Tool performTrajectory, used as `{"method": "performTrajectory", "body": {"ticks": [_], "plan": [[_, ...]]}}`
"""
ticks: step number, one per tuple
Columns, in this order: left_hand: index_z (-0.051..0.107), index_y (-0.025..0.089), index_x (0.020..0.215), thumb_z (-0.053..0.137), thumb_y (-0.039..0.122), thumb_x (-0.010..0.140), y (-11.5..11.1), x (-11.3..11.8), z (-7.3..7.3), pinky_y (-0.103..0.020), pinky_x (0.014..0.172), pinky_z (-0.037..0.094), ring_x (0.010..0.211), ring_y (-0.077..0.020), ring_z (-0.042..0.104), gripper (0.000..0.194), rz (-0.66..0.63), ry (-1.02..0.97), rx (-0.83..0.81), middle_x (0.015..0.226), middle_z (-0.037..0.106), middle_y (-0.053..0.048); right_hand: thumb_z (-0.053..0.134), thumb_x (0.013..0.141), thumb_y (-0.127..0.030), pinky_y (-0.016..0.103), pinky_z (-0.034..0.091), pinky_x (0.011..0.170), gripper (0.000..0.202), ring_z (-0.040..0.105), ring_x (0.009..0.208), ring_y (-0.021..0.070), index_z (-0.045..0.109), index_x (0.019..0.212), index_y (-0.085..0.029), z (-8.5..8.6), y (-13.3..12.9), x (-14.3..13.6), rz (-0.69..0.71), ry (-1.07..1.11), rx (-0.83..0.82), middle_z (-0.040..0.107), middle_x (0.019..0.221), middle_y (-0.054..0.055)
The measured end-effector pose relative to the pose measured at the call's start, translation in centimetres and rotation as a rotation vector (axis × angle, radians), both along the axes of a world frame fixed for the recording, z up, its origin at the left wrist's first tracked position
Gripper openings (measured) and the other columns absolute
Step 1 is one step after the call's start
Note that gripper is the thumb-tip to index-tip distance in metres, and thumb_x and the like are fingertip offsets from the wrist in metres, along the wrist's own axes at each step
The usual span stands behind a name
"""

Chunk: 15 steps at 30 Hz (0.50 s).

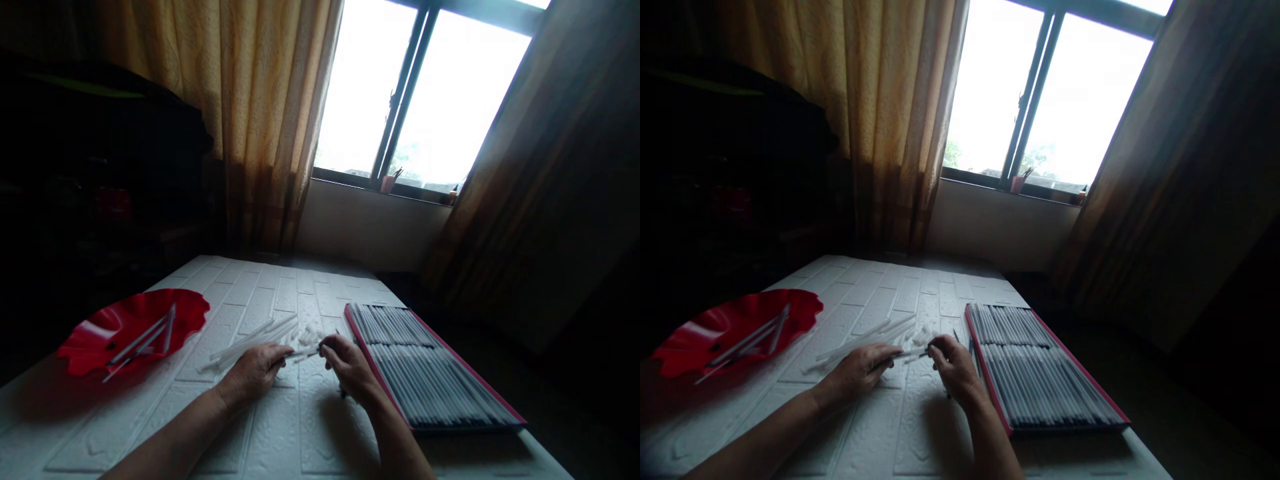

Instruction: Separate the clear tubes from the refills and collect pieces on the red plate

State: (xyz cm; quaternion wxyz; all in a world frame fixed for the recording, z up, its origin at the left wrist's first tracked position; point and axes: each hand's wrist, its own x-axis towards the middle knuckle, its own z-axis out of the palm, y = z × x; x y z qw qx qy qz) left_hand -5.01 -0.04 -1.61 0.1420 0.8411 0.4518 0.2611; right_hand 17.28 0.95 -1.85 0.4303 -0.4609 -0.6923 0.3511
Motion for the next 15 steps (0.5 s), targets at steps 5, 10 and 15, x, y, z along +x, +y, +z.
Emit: {"method": "performTrajectory", "body": {"ticks": [5,10,15], "plan": [[0.067,0.023,0.112,0.048,0.015,0.084,-0.02,0.01,-0.04,-0.025,0.079,0.05,0.088,-0.0174,0.067,0.034,-0.017,-0.03,0.022,0.096,0.072,-0.005,0.047,0.084,-0.037,0.023,0.04,0.051,0.023,0.052,0.054,0.0118,0.056,0.074,-0.019,-0.02,0.01,0.16,-0.05,-0.134,0.036,0.059,0.067,0.0],[0.069,0.022,0.108,0.048,0.016,0.083,-0.37,0.11,0.19,-0.025,0.077,0.05,0.085,-0.0183,0.067,0.033,-0.024,-0.053,0.015,0.094,0.073,-0.005,0.047,0.085,-0.04,0.022,0.039,0.049,0.027,0.052,0.051,0.0113,0.056,0.071,-0.019,0.14,-0.28,-0.1,-0.063,-0.129,0.029,0.059,0.064,0.0],[0.07,0.023,0.099,0.049,0.025,0.085,-0.47,0.08,0.63,-0.026,0.077,0.049,0.084,-0.0182,0.066,0.025,-0.01,-0.102,-0.002,0.091,0.073,-0.004,0.044,0.085,-0.051,0.023,0.044,0.051,0.037,0.056,0.052,0.0125,0.056,0.072,-0.019,0.33,-0.11,-0.08,-0.102,-0.062,0.045,0.063,0.067,0.002]]}}
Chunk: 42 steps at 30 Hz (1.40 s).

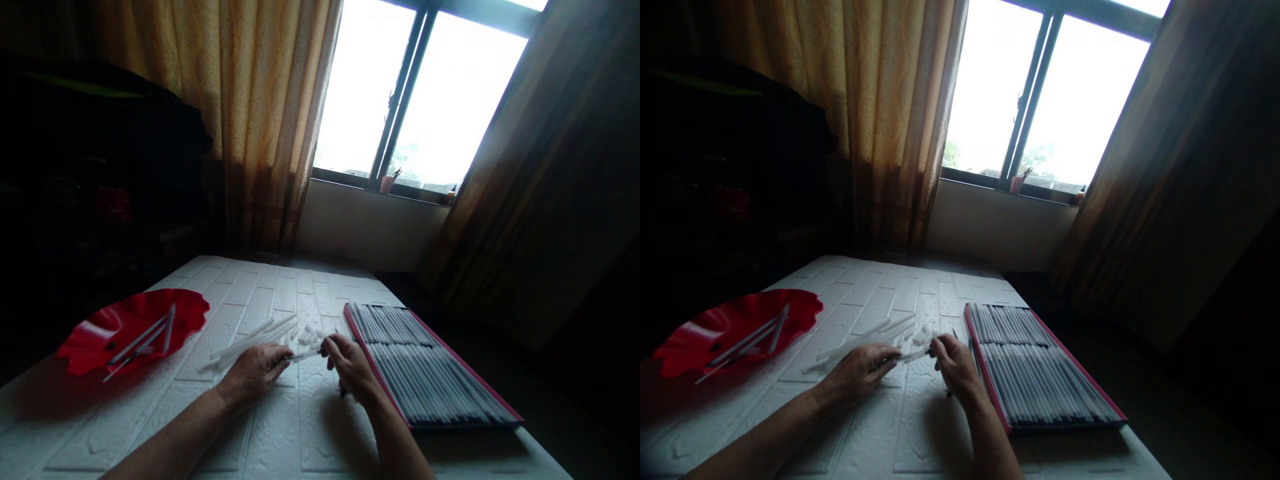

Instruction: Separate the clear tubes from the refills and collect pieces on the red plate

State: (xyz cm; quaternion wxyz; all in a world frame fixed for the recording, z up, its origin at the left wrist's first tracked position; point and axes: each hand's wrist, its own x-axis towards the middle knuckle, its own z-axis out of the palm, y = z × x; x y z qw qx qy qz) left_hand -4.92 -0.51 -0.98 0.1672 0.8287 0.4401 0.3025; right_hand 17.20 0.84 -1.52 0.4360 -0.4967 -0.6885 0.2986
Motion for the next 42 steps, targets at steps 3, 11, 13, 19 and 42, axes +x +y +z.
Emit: {"method": "performTrajectory", "body": {"ticks": [3,11,13,19,42], "plan": [[0.064,0.021,0.11,0.048,0.028,0.084,0.7,-0.2,0.1,-0.024,0.063,0.048,0.068,-0.015,0.063,0.031,0.076,-0.186,-0.142,0.075,0.069,-0.001,0.04,0.085,-0.056,0.025,0.046,0.053,0.041,0.058,0.055,0.0145,0.056,0.076,-0.019,-0.1,0.5,0.5,-0.089,0.01,0.024,0.064,0.07,0.004],[0.056,0.018,0.112,0.04,0.03,0.087,2.5,-0.8,0.0,-0.018,0.045,0.041,0.059,-0.012,0.064,0.032,0.099,-0.614,-0.481,0.081,0.069,-0.004,0.044,0.086,-0.035,0.031,0.049,0.075,0.027,0.066,0.084,0.0217,0.064,0.093,-0.018,-0.3,0.8,1.0,-0.243,-0.217,0.074,0.07,0.091,0.009],[0.057,0.017,0.107,0.04,0.028,0.087,2.4,-0.8,0.1,-0.018,0.047,0.043,0.067,-0.0138,0.067,0.028,0.09,-0.627,-0.493,0.091,0.071,-0.007,0.048,0.084,-0.026,0.031,0.047,0.078,0.023,0.066,0.087,0.0218,0.068,0.094,-0.019,0.4,0.8,0.9,-0.25,-0.323,0.077,0.071,0.097,0.008],[0.059,0.02,0.108,0.049,0.029,0.086,1.2,-1.0,0.4,-0.025,0.064,0.051,0.079,-0.0175,0.07,0.025,0.092,-0.332,-0.121,0.089,0.075,-0.004,0.056,0.082,-0.02,0.027,0.045,0.075,0.021,0.067,0.084,0.0198,0.073,0.093,-0.026,2.6,1.5,-0.2,-0.193,-0.617,0.054,0.072,0.096,0.005],[0.065,0.022,0.106,0.043,0.031,0.093,-0.2,-0.4,0.7,-0.03,0.079,0.055,0.091,-0.0222,0.071,0.027,0.255,0.156,0.225,0.102,0.074,-0.005,0.062,0.079,-0.022,0.029,0.043,0.069,0.006,0.066,0.083,0.0231,0.067,0.08,-0.018,1.8,6.4,-1.3,-0.068,-0.571,0.004,0.071,0.082,0.009]]}}
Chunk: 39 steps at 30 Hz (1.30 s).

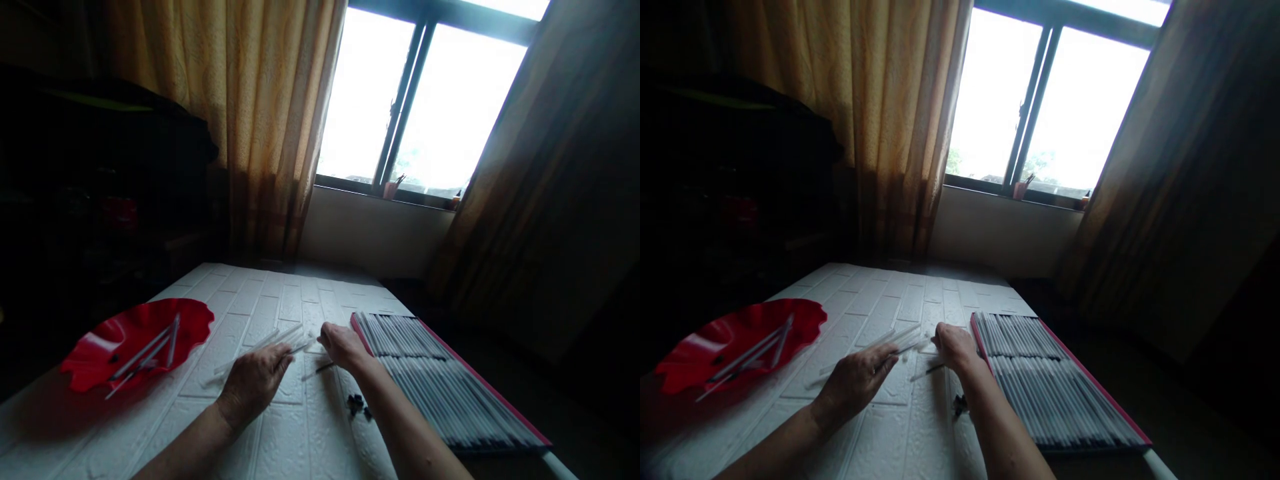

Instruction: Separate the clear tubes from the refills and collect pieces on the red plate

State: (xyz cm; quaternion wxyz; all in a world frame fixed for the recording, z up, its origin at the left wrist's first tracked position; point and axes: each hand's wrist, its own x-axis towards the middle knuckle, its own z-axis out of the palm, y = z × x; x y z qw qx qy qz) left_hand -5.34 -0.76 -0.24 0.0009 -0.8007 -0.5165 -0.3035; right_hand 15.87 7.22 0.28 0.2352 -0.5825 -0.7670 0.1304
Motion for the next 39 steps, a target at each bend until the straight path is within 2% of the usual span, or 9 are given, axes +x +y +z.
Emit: {"method": "performTrajectory", "body": {"ticks": [4,7,10,12,18,21,24,29,39], "plan": [[0.067,0.02,0.106,0.042,0.031,0.093,0.4,-0.3,0.1,-0.033,0.08,0.055,0.094,-0.0244,0.07,0.03,0.026,-0.016,-0.025,0.103,0.074,-0.007,0.041,0.092,-0.036,0.025,0.045,0.057,0.031,0.067,0.072,0.0176,0.059,0.107,-0.016,-0.3,-1.6,0.4,0.023,0.26,-0.016,0.07,0.09,0.01],[0.067,0.02,0.104,0.041,0.032,0.093,0.3,-0.3,0.3,-0.033,0.079,0.056,0.091,-0.0238,0.071,0.031,-0.005,-0.066,0.002,0.1,0.074,-0.007,0.053,0.084,-0.047,0.024,0.046,0.055,0.041,0.066,0.073,0.0168,0.059,0.109,-0.015,-0.4,-3.3,0.7,0.132,0.645,-0.164,0.069,0.096,0.011],[0.066,0.02,0.103,0.041,0.033,0.093,0.1,-0.2,0.4,-0.03,0.078,0.055,0.089,-0.0216,0.071,0.03,-0.063,-0.111,0.043,0.097,0.074,-0.006,0.07,0.072,-0.045,0.021,0.043,0.053,0.04,0.064,0.068,0.0137,0.062,0.098,-0.016,-0.3,-4.6,0.8,0.242,1.07,-0.364,0.07,0.092,0.009],[0.066,0.021,0.104,0.041,0.033,0.094,0.0,0.0,0.3,-0.028,0.077,0.055,0.087,-0.0203,0.071,0.03,-0.094,-0.132,0.056,0.095,0.074,-0.005,0.074,0.069,-0.042,0.019,0.039,0.05,0.037,0.062,0.066,0.0124,0.061,0.092,-0.017,-0.1,-4.9,0.6,0.274,1.161,-0.425,0.071,0.089,0.007],[0.067,0.022,0.106,0.043,0.035,0.093,0.2,-0.1,0.1,-0.026,0.081,0.055,0.094,-0.0197,0.07,0.03,-0.115,-0.144,0.051,0.101,0.074,-0.004,0.072,0.069,-0.044,0.019,0.034,0.046,0.036,0.052,0.055,0.0088,0.066,0.093,-0.018,-0.6,-4.3,0.5,0.24,1.033,-0.366,0.066,0.072,0.0],[0.067,0.026,0.106,0.042,0.037,0.093,0.4,-0.3,0.2,-0.027,0.079,0.055,0.093,-0.0198,0.07,0.03,-0.068,-0.097,0.044,0.101,0.074,-0.001,0.069,0.072,-0.042,0.025,0.044,0.061,0.034,0.055,0.066,0.0114,0.069,0.096,-0.018,-1.2,-3.9,0.9,0.275,0.886,-0.29,0.066,0.08,0.001],[0.066,0.029,0.109,0.041,0.037,0.094,0.3,-0.5,0.3,-0.025,0.073,0.056,0.087,-0.0187,0.071,0.03,-0.055,0.014,0.036,0.098,0.074,0.0,0.068,0.075,-0.038,0.028,0.046,0.072,0.029,0.058,0.08,0.0153,0.067,0.095,-0.017,-1.3,-3.9,1.1,0.337,0.797,-0.244,0.066,0.088,0.003],[0.065,0.03,0.11,0.04,0.036,0.095,0.2,-0.4,0.2,-0.025,0.065,0.054,0.078,-0.0187,0.071,0.03,-0.056,0.141,0.067,0.091,0.073,-0.001,0.064,0.079,-0.037,0.027,0.045,0.068,0.023,0.056,0.073,0.0139,0.065,0.088,-0.017,-0.6,-4.4,0.8,0.358,0.713,-0.188,0.063,0.078,0.0],[0.063,0.028,0.112,0.04,0.033,0.095,0.2,-0.3,-0.1,-0.028,0.063,0.053,0.077,-0.0204,0.07,0.029,-0.067,0.212,0.069,0.094,0.071,-0.003,0.063,0.079,-0.036,0.029,0.046,0.069,0.025,0.057,0.074,0.0153,0.072,0.092,-0.017,-0.7,-4.4,1.0,0.364,0.607,-0.107,0.067,0.082,0.003]]}}
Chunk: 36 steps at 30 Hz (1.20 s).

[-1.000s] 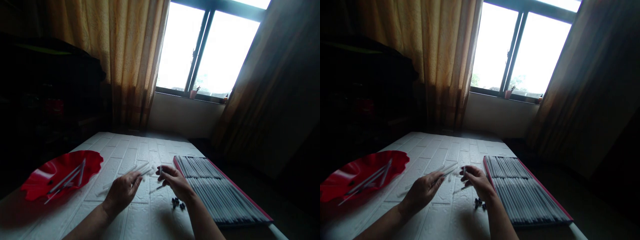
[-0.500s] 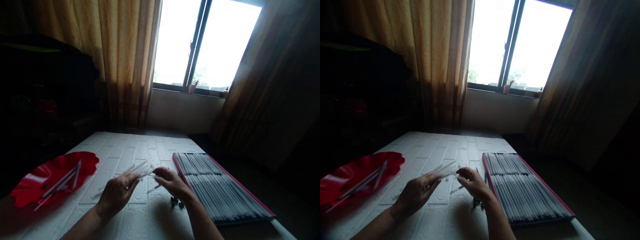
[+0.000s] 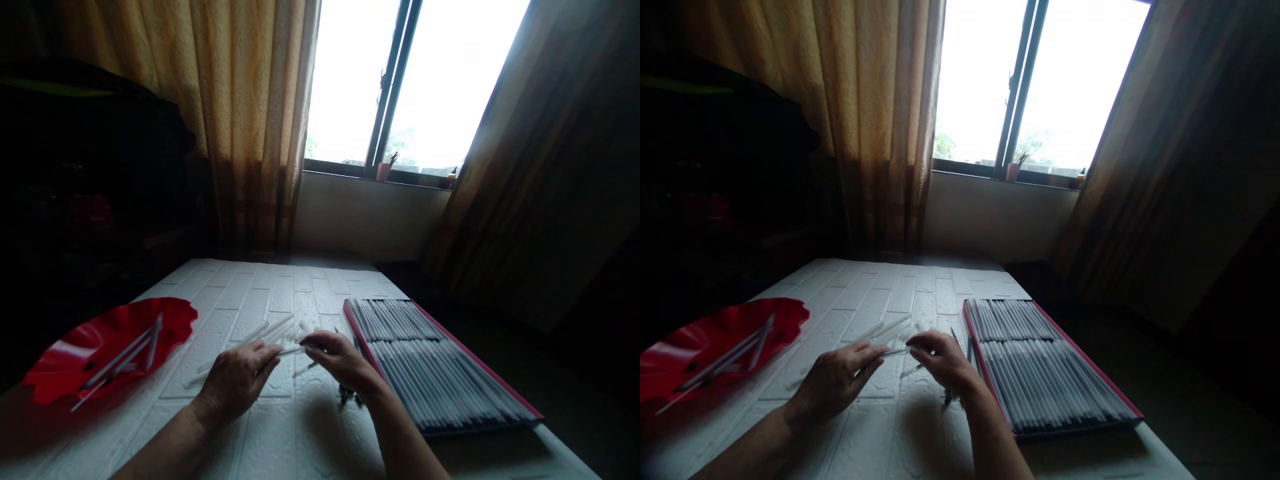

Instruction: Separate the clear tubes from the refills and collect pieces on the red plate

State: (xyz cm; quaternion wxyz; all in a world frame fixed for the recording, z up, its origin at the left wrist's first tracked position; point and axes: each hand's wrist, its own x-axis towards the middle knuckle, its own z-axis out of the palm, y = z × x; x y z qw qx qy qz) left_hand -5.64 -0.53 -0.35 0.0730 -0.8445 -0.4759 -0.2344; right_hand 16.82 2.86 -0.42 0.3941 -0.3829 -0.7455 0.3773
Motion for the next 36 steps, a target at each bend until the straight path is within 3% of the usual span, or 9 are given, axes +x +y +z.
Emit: {"method": "performTrajectory", "body": {"ticks": [3,8,11,21,36], "plan": [[0.062,0.028,0.11,0.04,0.033,0.095,0.0,0.0,-0.1,-0.027,0.061,0.052,0.074,-0.0196,0.07,0.027,-0.014,0.034,0.002,0.09,0.07,-0.002,0.064,0.079,-0.038,0.029,0.047,0.068,0.028,0.058,0.073,0.0154,0.074,0.095,-0.018,-0.4,0.1,-0.1,0.004,-0.04,0.007,0.068,0.081,0.004],[0.062,0.026,0.102,0.043,0.027,0.094,0.0,0.1,0.4,-0.023,0.061,0.05,0.073,-0.0172,0.068,0.021,-0.057,0.138,-0.006,0.084,0.068,0.0,0.064,0.077,-0.047,0.024,0.045,0.056,0.039,0.054,0.055,0.0101,0.072,0.097,-0.015,-0.8,0.0,-0.4,0.122,0.008,-0.217,0.065,0.07,0.002],[0.062,0.024,0.092,0.047,0.023,0.092,0.0,0.2,0.6,-0.021,0.058,0.048,0.072,-0.0162,0.067,0.015,-0.061,0.23,-0.005,0.082,0.067,0.0,0.06,0.081,-0.044,0.021,0.042,0.054,0.034,0.051,0.055,0.0088,0.071,0.094,-0.015,-0.5,-0.3,-0.5,0.167,-0.089,-0.277,0.063,0.069,0.001],[0.059,0.022,0.083,0.053,0.018,0.089,-0.2,0.1,1.0,-0.023,0.055,0.046,0.064,-0.0165,0.065,0.009,-0.115,0.341,0.013,0.077,0.067,0.001,0.055,0.086,-0.028,0.018,0.032,0.049,0.022,0.041,0.053,0.0075,0.068,0.078,-0.012,0.6,-1.2,-1.0,0.184,-0.25,-0.265,0.051,0.059,-0.004],[0.058,0.021,0.08,0.049,0.014,0.088,-0.3,0.1,0.8,-0.024,0.049,0.044,0.056,-0.0173,0.062,0.013,-0.165,0.351,0.084,0.069,0.064,0.0,0.061,0.081,-0.037,0.018,0.028,0.045,0.025,0.037,0.049,0.0061,0.071,0.078,-0.014,-0.1,-1.0,-1.1,0.206,-0.154,-0.344,0.051,0.057,-0.004]]}}
